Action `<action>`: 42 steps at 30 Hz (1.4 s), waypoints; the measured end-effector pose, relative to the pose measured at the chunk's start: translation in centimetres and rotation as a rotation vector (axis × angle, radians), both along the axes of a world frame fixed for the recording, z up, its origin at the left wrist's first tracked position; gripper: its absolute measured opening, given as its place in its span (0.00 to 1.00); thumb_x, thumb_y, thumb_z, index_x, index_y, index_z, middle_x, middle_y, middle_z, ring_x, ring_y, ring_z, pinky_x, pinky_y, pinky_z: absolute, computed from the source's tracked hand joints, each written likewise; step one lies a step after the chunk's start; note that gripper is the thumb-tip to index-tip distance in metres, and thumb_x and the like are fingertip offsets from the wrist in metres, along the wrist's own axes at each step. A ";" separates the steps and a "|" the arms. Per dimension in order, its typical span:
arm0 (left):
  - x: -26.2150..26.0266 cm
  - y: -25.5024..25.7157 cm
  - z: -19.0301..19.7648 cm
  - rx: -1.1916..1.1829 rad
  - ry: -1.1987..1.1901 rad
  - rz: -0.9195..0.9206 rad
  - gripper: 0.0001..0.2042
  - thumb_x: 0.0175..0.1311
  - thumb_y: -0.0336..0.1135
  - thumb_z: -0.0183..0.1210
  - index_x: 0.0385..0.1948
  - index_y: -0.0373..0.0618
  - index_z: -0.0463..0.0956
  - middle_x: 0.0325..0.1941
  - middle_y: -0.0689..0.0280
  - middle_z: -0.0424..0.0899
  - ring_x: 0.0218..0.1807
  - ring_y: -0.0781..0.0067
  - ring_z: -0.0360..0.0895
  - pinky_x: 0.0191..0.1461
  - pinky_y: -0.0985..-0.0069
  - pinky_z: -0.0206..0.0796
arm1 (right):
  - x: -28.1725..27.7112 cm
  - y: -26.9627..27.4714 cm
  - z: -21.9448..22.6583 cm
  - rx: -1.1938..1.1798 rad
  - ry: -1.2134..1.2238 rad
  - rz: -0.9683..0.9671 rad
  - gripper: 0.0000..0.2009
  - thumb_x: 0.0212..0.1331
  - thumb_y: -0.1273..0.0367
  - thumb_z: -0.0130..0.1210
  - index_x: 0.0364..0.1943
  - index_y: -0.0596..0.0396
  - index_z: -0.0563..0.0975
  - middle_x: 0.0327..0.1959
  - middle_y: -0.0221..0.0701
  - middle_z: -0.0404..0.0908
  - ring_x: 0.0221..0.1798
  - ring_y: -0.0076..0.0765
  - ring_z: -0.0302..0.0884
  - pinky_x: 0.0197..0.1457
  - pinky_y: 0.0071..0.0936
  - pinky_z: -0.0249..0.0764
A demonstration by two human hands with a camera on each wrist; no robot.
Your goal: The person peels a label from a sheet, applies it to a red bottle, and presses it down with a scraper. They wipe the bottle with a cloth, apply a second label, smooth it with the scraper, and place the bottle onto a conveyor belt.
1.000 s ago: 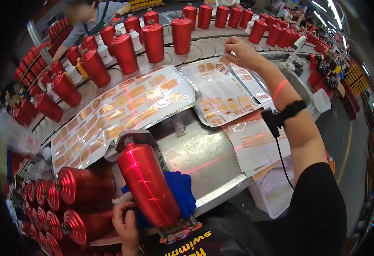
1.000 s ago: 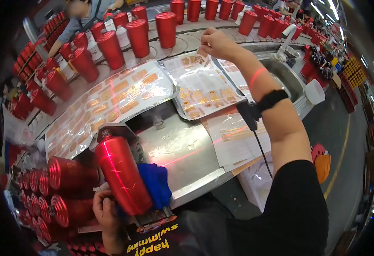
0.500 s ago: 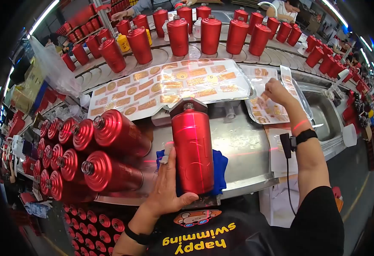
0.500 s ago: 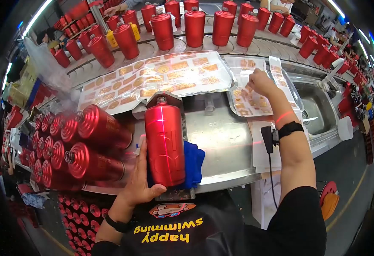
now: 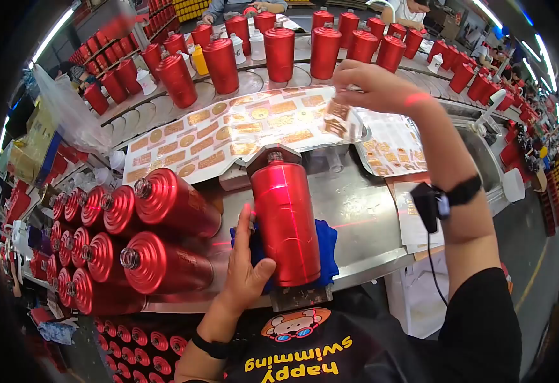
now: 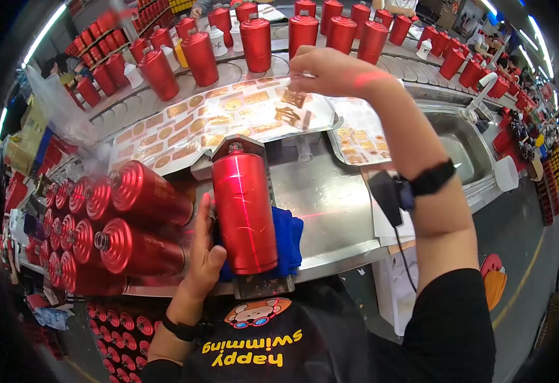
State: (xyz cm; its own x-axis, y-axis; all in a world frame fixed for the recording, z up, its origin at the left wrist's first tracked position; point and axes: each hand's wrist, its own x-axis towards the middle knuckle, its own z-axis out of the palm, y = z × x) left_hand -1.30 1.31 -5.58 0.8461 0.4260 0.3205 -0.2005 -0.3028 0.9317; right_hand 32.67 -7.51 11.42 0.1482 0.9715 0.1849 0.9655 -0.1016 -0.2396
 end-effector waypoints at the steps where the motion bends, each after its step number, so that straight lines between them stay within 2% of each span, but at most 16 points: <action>1: 0.2 0.1 -0.2 -0.005 0.000 0.019 0.50 0.63 0.65 0.51 0.70 0.29 0.40 0.71 0.42 0.55 0.72 0.52 0.56 0.73 0.66 0.46 | 1.1 1.4 -1.7 -0.032 -0.021 -0.004 0.10 0.60 0.66 0.59 0.37 0.59 0.76 0.44 0.38 0.74 0.48 0.41 0.74 0.52 0.35 0.70; 4: 0.5 0.0 -0.3 -0.004 0.022 0.039 0.48 0.64 0.63 0.51 0.70 0.29 0.43 0.70 0.43 0.58 0.71 0.54 0.58 0.72 0.66 0.47 | 5.6 5.6 -9.6 -0.106 -0.053 0.022 0.10 0.54 0.64 0.63 0.28 0.57 0.78 0.39 0.39 0.76 0.44 0.46 0.75 0.49 0.38 0.71; 5: 0.6 0.0 -0.3 -0.031 0.020 0.039 0.47 0.64 0.62 0.52 0.70 0.29 0.43 0.70 0.43 0.59 0.71 0.54 0.58 0.72 0.66 0.47 | 5.5 6.3 -11.5 -0.110 -0.055 -0.080 0.10 0.52 0.65 0.64 0.26 0.57 0.79 0.36 0.39 0.76 0.43 0.47 0.75 0.49 0.38 0.71; 7: 0.9 0.2 0.0 -0.086 0.017 0.047 0.45 0.65 0.60 0.52 0.70 0.29 0.44 0.69 0.44 0.60 0.71 0.55 0.58 0.72 0.66 0.47 | 4.6 6.0 -12.8 -0.045 -0.091 -0.120 0.09 0.50 0.66 0.64 0.26 0.57 0.78 0.35 0.39 0.76 0.44 0.48 0.75 0.49 0.38 0.71; 9: 1.0 0.4 0.9 -0.084 0.052 0.015 0.44 0.66 0.57 0.53 0.70 0.29 0.45 0.69 0.44 0.60 0.71 0.55 0.58 0.72 0.66 0.48 | 3.6 5.5 -11.3 0.040 -0.147 -0.001 0.07 0.52 0.69 0.62 0.28 0.57 0.78 0.40 0.39 0.75 0.45 0.48 0.74 0.50 0.38 0.71; 11: 1.2 0.4 1.0 -0.119 0.065 -0.030 0.42 0.67 0.54 0.53 0.70 0.28 0.45 0.69 0.45 0.61 0.71 0.56 0.59 0.72 0.67 0.49 | 0.8 3.6 -7.0 0.123 -0.197 0.083 0.06 0.54 0.70 0.60 0.30 0.57 0.77 0.43 0.38 0.75 0.45 0.47 0.74 0.51 0.38 0.71; 13: 1.3 0.6 1.0 -0.181 0.051 -0.068 0.41 0.67 0.52 0.54 0.69 0.28 0.45 0.69 0.46 0.61 0.70 0.58 0.60 0.71 0.68 0.50 | -3.0 1.5 -2.1 0.126 -0.184 0.158 0.06 0.57 0.71 0.59 0.31 0.58 0.75 0.46 0.37 0.74 0.45 0.45 0.74 0.50 0.37 0.71; 16: 1.7 1.0 0.7 -0.217 -0.042 -0.053 0.38 0.69 0.46 0.52 0.70 0.29 0.43 0.69 0.49 0.60 0.69 0.61 0.61 0.71 0.69 0.51 | -7.6 -0.8 4.4 0.070 -0.134 0.321 0.06 0.58 0.71 0.58 0.29 0.58 0.74 0.46 0.37 0.73 0.43 0.43 0.75 0.45 0.34 0.72; 18: 2.2 0.9 1.8 -0.363 -0.119 -0.065 0.37 0.70 0.43 0.51 0.70 0.30 0.40 0.69 0.50 0.60 0.69 0.62 0.61 0.71 0.69 0.52 | -9.5 -1.5 5.8 0.033 -0.080 0.411 0.06 0.59 0.71 0.58 0.29 0.58 0.74 0.45 0.37 0.73 0.41 0.42 0.75 0.44 0.33 0.72; 20: 2.6 1.1 2.4 -0.420 -0.187 -0.055 0.36 0.72 0.39 0.48 0.71 0.30 0.37 0.69 0.50 0.59 0.70 0.63 0.60 0.71 0.69 0.53 | -11.0 -1.4 5.8 0.018 -0.009 0.493 0.07 0.59 0.71 0.58 0.29 0.58 0.74 0.45 0.38 0.73 0.39 0.42 0.75 0.43 0.33 0.72; 23: 2.9 0.5 3.0 -0.474 -0.209 -0.099 0.38 0.71 0.42 0.51 0.71 0.30 0.37 0.69 0.49 0.58 0.70 0.63 0.59 0.71 0.69 0.52 | -11.8 0.0 2.0 -0.044 0.064 0.498 0.07 0.58 0.69 0.59 0.32 0.59 0.74 0.42 0.38 0.72 0.45 0.46 0.73 0.46 0.37 0.72; 25: 3.0 -0.2 3.4 -0.388 -0.155 -0.041 0.40 0.69 0.44 0.54 0.70 0.29 0.38 0.69 0.49 0.58 0.70 0.62 0.59 0.72 0.68 0.50 | -12.1 1.1 -0.4 -0.156 0.025 0.370 0.08 0.57 0.69 0.59 0.32 0.59 0.74 0.41 0.38 0.72 0.48 0.48 0.71 0.50 0.38 0.71; 29: 3.5 -0.5 2.7 -0.221 -0.068 0.041 0.45 0.65 0.48 0.59 0.70 0.28 0.39 0.69 0.48 0.59 0.71 0.60 0.57 0.73 0.66 0.46 | -12.0 1.9 -3.7 -0.072 0.117 0.313 0.07 0.54 0.71 0.60 0.32 0.59 0.73 0.41 0.38 0.72 0.50 0.48 0.70 0.53 0.39 0.70; 30: 3.6 -0.3 2.0 -0.131 -0.010 0.089 0.45 0.63 0.46 0.61 0.70 0.29 0.39 0.69 0.46 0.59 0.71 0.58 0.56 0.74 0.66 0.45 | -12.1 2.0 -3.9 -0.099 0.154 0.270 0.07 0.53 0.72 0.60 0.31 0.59 0.73 0.41 0.38 0.73 0.50 0.48 0.70 0.54 0.39 0.70; 42: 4.1 -0.9 2.0 -0.127 0.019 0.142 0.42 0.62 0.42 0.61 0.69 0.30 0.42 0.69 0.45 0.57 0.70 0.55 0.56 0.72 0.64 0.48 | -11.8 2.5 -5.4 0.048 0.208 0.309 0.09 0.51 0.73 0.61 0.28 0.59 0.71 0.42 0.37 0.74 0.50 0.47 0.70 0.54 0.38 0.70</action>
